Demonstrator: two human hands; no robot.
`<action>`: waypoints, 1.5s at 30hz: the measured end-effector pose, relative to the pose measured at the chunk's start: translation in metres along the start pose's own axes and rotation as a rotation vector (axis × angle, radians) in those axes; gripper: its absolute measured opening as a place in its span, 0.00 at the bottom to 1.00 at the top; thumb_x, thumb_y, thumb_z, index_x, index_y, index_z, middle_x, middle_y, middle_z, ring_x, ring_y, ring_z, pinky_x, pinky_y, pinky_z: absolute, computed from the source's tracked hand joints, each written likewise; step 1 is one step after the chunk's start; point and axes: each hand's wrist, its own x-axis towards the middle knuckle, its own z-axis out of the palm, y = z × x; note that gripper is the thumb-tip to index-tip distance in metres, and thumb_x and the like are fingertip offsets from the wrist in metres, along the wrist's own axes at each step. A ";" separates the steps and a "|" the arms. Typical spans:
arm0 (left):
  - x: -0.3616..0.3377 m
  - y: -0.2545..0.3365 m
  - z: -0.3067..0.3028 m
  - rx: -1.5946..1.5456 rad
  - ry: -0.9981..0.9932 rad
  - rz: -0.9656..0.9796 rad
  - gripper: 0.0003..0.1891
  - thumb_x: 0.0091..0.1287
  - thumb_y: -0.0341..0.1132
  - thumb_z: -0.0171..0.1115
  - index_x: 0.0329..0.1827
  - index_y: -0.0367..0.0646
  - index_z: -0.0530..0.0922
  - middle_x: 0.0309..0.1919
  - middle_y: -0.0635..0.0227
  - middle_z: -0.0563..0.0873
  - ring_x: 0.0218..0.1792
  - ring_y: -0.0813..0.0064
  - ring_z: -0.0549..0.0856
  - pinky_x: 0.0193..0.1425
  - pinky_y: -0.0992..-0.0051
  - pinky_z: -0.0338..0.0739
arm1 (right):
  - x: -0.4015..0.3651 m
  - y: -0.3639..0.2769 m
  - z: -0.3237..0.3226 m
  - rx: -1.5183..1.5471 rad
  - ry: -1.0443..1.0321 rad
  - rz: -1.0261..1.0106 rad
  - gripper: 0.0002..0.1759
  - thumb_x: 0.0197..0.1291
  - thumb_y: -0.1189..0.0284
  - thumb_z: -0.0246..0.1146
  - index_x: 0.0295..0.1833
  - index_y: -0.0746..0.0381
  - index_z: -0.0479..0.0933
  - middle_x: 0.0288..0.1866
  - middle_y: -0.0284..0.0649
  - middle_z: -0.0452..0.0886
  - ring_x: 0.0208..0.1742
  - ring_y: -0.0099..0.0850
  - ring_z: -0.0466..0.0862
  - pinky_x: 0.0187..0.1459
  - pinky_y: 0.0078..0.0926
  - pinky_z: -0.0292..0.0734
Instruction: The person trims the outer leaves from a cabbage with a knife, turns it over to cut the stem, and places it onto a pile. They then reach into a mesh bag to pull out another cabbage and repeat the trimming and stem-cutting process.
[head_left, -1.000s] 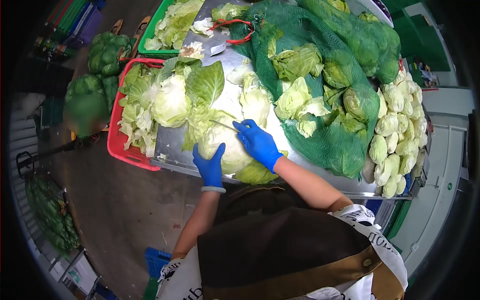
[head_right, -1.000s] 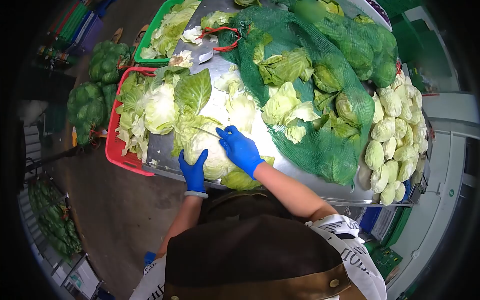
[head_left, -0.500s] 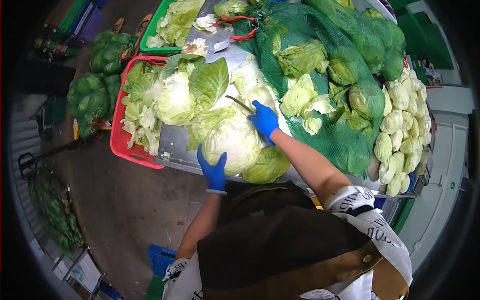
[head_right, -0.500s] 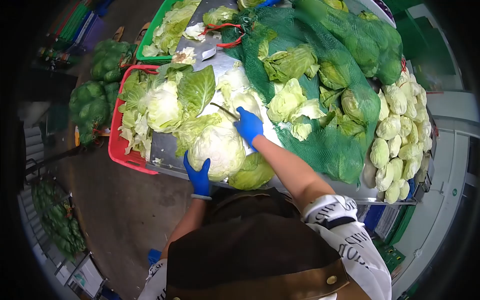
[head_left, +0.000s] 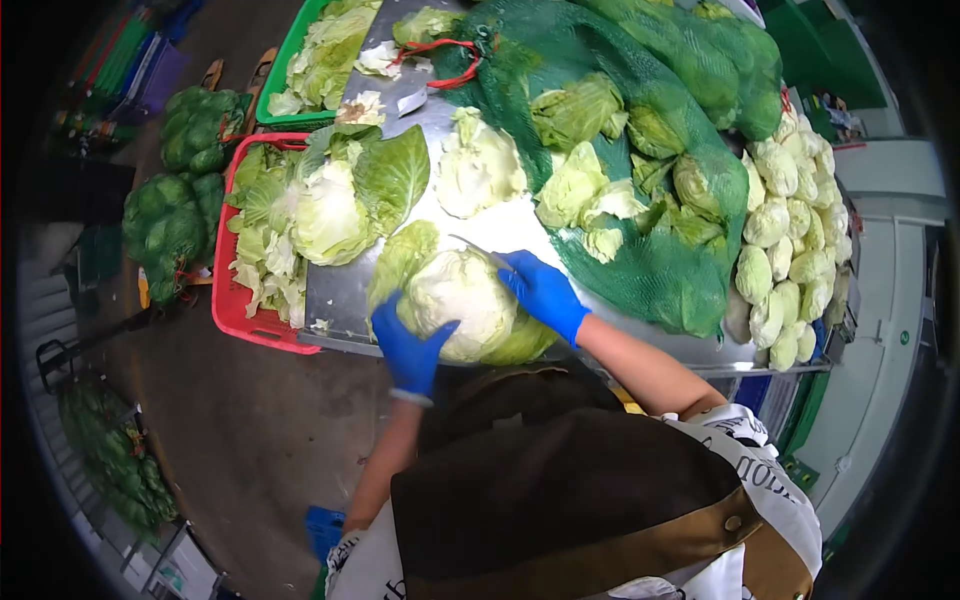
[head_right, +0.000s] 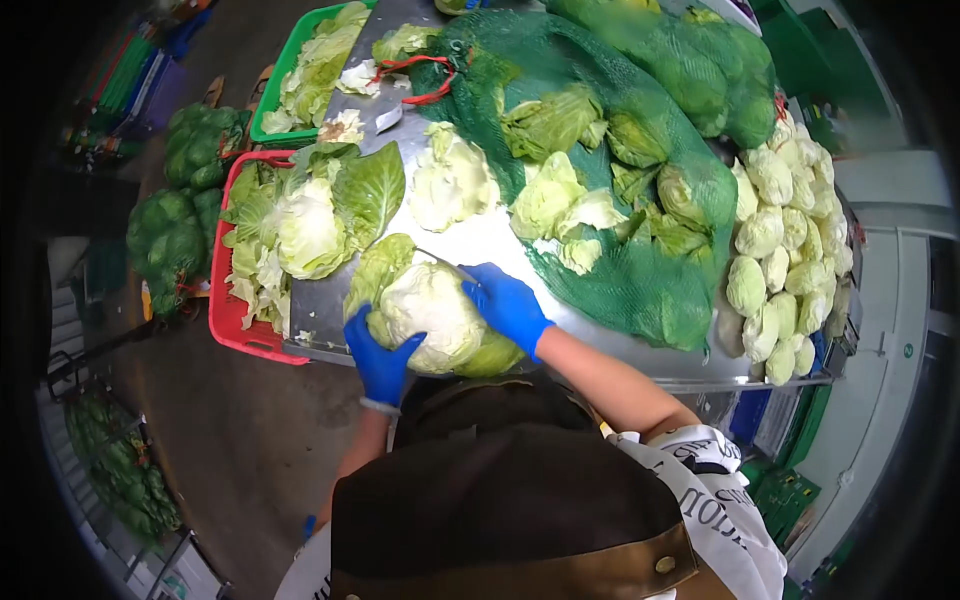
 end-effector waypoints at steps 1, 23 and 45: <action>0.017 0.004 0.002 0.013 -0.020 0.142 0.44 0.42 0.48 0.82 0.59 0.35 0.69 0.61 0.46 0.69 0.60 0.52 0.71 0.64 0.57 0.66 | -0.010 -0.008 0.001 -0.012 0.005 -0.025 0.19 0.66 0.63 0.58 0.60 0.57 0.75 0.54 0.45 0.78 0.48 0.47 0.82 0.48 0.39 0.78; 0.000 -0.015 0.042 -0.186 0.107 0.121 0.35 0.50 0.31 0.77 0.61 0.36 0.68 0.59 0.56 0.69 0.62 0.59 0.68 0.69 0.62 0.61 | 0.086 0.054 0.016 -0.286 0.115 0.335 0.33 0.54 0.64 0.68 0.66 0.54 0.68 0.47 0.47 0.82 0.47 0.47 0.82 0.48 0.42 0.77; 0.028 0.054 0.028 0.165 -0.288 -0.178 0.50 0.48 0.59 0.74 0.69 0.37 0.65 0.55 0.39 0.76 0.55 0.45 0.78 0.57 0.57 0.73 | -0.005 0.007 0.004 -0.257 0.060 0.143 0.22 0.67 0.67 0.54 0.66 0.57 0.68 0.53 0.48 0.72 0.43 0.50 0.81 0.41 0.46 0.77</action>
